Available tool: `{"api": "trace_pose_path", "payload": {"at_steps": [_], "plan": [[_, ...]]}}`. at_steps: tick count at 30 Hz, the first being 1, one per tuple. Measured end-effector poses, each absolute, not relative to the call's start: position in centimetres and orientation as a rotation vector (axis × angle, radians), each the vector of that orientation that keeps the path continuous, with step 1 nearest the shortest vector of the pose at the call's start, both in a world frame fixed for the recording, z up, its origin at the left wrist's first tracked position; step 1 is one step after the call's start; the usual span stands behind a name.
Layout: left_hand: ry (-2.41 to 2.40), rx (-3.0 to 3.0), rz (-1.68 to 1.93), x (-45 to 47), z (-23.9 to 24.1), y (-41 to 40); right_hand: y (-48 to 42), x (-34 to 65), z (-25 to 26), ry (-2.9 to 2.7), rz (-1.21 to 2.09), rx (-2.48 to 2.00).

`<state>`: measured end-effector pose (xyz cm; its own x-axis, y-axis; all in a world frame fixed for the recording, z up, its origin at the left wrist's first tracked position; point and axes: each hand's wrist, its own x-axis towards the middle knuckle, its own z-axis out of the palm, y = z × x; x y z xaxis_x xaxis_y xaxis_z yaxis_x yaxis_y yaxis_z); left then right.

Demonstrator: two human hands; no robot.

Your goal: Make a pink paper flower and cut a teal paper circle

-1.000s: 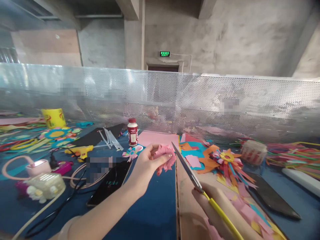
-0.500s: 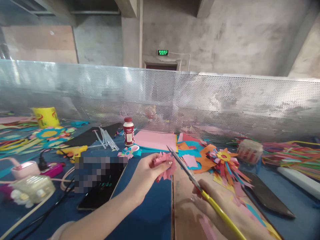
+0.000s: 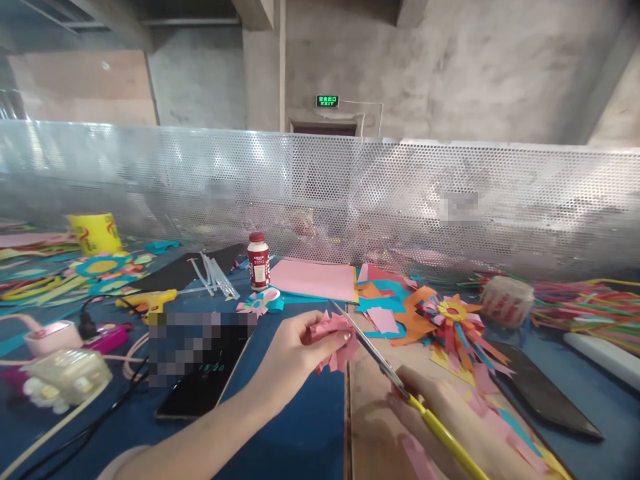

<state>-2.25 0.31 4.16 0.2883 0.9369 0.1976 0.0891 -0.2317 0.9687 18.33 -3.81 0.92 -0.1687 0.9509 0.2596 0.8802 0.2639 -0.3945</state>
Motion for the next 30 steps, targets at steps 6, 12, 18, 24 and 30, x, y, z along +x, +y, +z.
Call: {"api": "trace_pose_path", "payload": {"at_steps": [6, 12, 18, 24, 30], "plan": [[0.953, 1.576, 1.075, -2.3, 4.0, 0.4, -3.9, 18.1, 1.2, -2.119, 0.128, -1.635], [0.930, 1.588, 1.049, -2.3, 4.3, 0.3, -4.4, 17.7, 1.8, -2.073, 0.136, -1.667], [0.926, 1.609, 1.045, -2.3, 4.4, 0.1, -4.6, 17.6, 2.1, -2.048, 0.190, -1.651], [0.936, 1.642, 1.030, -2.4, 4.3, 0.4, -4.6, 17.9, 1.8, -2.063, 0.114, -1.658], [0.940, 1.645, 1.010, -2.4, 4.4, 0.5, -4.6, 18.1, 1.5, -2.097, 0.055, -1.628]]}}
